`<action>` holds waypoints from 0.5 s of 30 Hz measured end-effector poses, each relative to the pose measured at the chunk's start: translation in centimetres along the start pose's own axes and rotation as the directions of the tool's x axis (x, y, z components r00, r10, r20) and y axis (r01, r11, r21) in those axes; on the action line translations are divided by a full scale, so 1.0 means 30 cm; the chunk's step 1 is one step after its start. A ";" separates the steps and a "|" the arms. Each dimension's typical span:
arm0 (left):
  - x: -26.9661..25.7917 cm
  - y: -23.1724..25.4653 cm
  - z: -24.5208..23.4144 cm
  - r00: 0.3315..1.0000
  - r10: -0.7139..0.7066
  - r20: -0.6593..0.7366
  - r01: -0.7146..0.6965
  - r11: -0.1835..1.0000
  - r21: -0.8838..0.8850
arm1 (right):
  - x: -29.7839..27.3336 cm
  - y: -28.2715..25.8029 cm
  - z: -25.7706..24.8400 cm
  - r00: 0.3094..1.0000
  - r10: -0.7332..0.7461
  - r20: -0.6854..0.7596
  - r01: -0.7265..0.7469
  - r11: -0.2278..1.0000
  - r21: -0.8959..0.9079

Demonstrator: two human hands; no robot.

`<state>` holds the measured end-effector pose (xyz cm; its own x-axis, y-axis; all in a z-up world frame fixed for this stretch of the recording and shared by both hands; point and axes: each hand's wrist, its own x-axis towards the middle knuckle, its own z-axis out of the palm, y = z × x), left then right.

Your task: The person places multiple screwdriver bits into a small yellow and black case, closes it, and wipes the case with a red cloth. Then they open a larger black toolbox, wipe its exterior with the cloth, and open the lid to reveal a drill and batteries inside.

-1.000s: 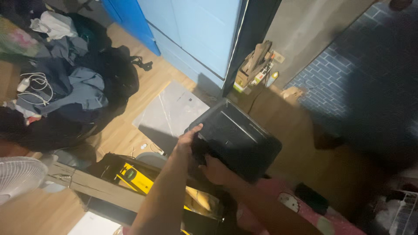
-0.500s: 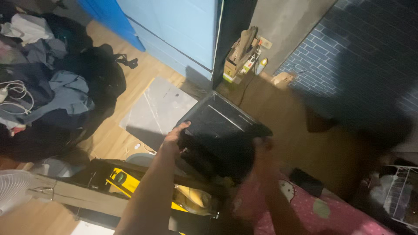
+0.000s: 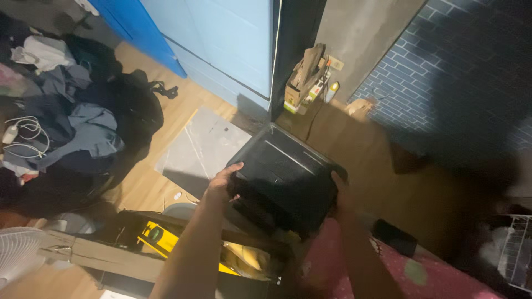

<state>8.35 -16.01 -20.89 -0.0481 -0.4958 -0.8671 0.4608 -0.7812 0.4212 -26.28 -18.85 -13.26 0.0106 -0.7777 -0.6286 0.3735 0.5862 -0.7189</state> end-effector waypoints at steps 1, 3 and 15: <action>-0.001 0.008 0.005 0.995 -0.036 -0.095 0.040 0.999 0.033 | 0.006 0.008 -0.003 0.999 -0.037 0.015 0.037 0.999 -0.003; -0.005 0.021 0.030 0.954 -0.100 -0.284 0.129 0.988 0.087 | 0.020 0.017 -0.012 0.997 0.011 -0.079 -0.017 0.998 -0.065; -0.155 0.122 0.143 0.959 0.168 -0.229 -0.100 0.954 0.282 | 0.049 0.015 -0.006 0.874 -0.133 -0.467 -0.115 0.877 -0.466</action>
<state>6.46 -18.18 -14.17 0.2348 -0.5199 -0.8213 0.1942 -0.8028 0.5637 -26.26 -19.68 -14.55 -0.4734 -0.6519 -0.5924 -0.1056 0.7097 -0.6965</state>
